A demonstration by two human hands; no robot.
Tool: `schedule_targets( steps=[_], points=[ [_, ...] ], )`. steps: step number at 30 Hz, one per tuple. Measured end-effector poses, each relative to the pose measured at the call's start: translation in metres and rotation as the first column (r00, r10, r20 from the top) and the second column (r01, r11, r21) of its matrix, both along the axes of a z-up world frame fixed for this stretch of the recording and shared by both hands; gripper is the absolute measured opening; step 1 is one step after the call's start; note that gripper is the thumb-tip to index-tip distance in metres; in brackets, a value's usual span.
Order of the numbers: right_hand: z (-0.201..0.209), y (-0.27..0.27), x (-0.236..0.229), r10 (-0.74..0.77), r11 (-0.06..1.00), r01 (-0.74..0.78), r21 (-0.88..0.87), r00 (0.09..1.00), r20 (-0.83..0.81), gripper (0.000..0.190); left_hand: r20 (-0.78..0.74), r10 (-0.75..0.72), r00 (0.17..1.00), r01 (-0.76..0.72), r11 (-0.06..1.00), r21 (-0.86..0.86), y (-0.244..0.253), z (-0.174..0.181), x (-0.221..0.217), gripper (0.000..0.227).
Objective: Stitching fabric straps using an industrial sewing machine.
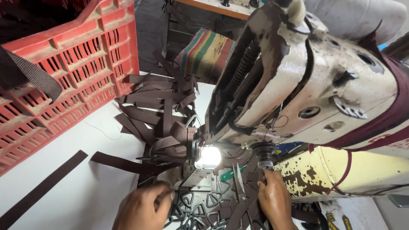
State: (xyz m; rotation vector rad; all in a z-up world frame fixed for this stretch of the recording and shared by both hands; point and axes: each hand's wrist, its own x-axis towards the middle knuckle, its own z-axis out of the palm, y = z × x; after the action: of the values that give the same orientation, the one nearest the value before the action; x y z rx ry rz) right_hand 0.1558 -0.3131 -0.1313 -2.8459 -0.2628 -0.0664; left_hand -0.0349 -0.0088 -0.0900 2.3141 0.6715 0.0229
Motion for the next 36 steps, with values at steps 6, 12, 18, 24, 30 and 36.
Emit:
schedule_targets(
  steps=[6,12,18,24,30,36],
  points=[
    [0.016,0.006,0.003,0.021,0.993,-0.028,-0.116,0.998,-0.065,0.061,0.148,-0.111,0.983,0.131,0.983,-0.131,-0.014,-0.03,-0.018,0.01],
    [0.013,0.003,0.001,0.027,0.995,-0.027,-0.101,1.0,-0.008,0.052,0.236,-0.149,0.96,0.196,0.962,-0.191,-0.022,-0.037,-0.027,0.007],
    [0.098,0.029,-0.053,0.044,0.918,-0.14,0.37,0.966,0.255,0.016,0.335,-0.19,0.923,0.281,0.926,-0.251,-0.033,-0.031,-0.026,0.008],
    [0.066,0.041,-0.1,0.307,0.723,-0.198,0.662,0.95,-0.051,0.011,0.645,-0.315,0.697,0.445,0.895,-0.044,-0.074,-0.052,-0.016,0.059],
    [0.016,0.082,-0.11,0.302,0.797,-0.274,0.537,0.952,0.038,0.02,0.395,-0.08,0.915,0.302,0.785,-0.541,-0.05,-0.043,-0.027,0.038],
    [-0.001,0.093,-0.107,0.15,0.981,-0.122,0.153,0.969,-0.194,0.021,0.048,0.075,0.996,-0.013,0.655,-0.756,-0.019,-0.025,-0.038,0.025]
  ],
)
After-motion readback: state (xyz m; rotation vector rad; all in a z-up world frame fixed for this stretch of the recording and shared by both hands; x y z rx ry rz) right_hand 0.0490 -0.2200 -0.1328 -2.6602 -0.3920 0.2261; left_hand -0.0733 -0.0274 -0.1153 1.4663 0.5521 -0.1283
